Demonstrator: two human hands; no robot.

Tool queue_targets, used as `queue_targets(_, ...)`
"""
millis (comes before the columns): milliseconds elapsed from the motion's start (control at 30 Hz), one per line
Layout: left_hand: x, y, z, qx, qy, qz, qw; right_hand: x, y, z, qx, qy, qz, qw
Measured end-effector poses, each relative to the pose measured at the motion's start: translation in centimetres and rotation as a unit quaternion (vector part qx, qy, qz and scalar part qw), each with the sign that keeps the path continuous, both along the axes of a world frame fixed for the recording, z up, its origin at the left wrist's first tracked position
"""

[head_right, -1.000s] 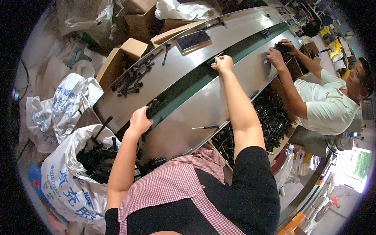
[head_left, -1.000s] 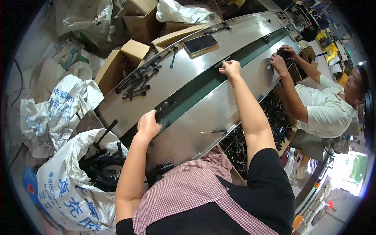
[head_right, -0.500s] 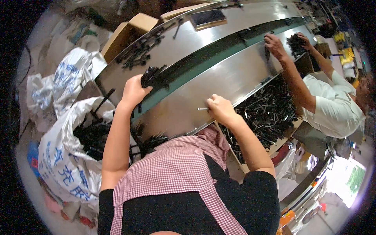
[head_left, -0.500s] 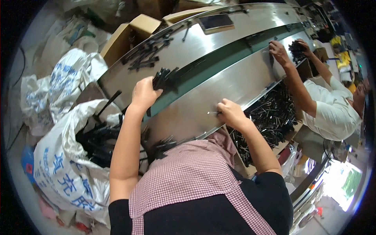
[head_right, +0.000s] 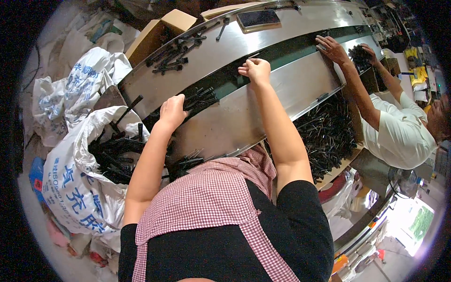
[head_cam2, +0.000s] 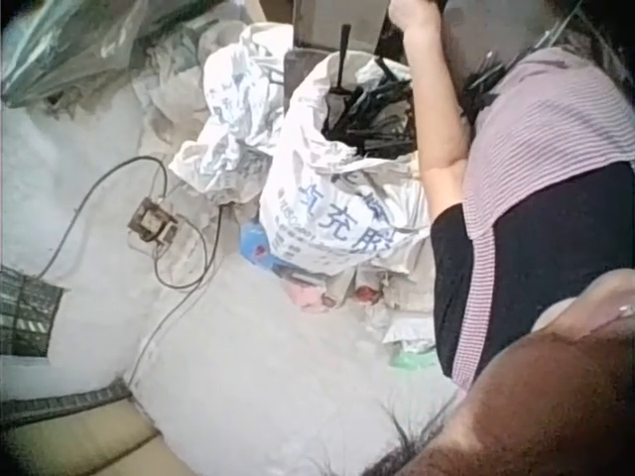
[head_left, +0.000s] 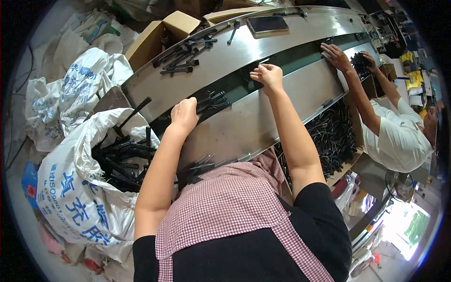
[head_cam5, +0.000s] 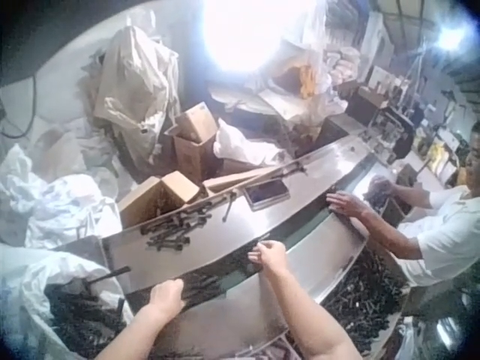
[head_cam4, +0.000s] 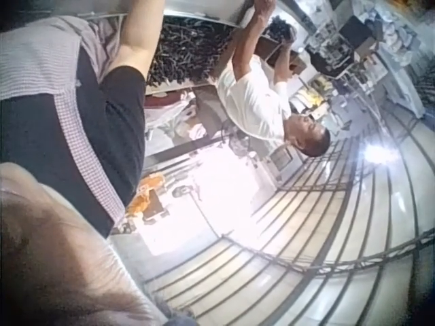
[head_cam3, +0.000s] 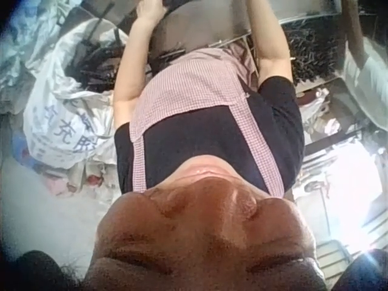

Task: The person sorts small black plastic components by hand, transferring them from a large floppy plastic bag into a metal tray.

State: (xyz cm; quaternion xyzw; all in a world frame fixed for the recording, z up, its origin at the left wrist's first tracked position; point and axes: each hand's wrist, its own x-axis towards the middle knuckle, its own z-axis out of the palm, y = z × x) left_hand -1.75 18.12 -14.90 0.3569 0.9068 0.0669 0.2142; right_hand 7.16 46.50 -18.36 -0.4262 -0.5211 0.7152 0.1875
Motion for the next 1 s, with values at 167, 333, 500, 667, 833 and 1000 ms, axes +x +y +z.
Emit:
queue_targets(167, -0.5, 0.5, -1.2, -0.046, 0.016, -0.022, 0.999, 6.0, -3.4, 3.8, 0.190, -0.117, 0.136, 0.965)
queue_targets(333, -0.6, -0.4, -1.2, -0.030, 0.096, -0.029, 0.995, 9.8, -14.3, 3.6, 0.382, 0.071, 0.462, 0.797)
queue_targets(500, -0.5, -0.7, 0.7, -0.089, 0.103, 0.033, 0.990, 9.6, -21.4, 2.3, 0.455, 0.059, 0.610, 0.646)
queue_targets(667, -0.6, -1.3, -1.1, -0.033, 0.095, 0.032, 0.994, 9.6, -20.4, 3.2, 0.510, -0.011, 0.652, 0.561)
queue_targets(833, -2.4, -1.6, 0.4, 0.043, 0.031, 0.055, 0.997, 11.5, -13.0, 3.2, 0.575, -0.048, 0.506, 0.641)
queue_targets(1000, -4.2, -3.3, 2.8, -0.013, 0.019, 0.052, 0.998, 11.4, -10.6, 3.2, 0.602, -0.054, 0.447, 0.659)
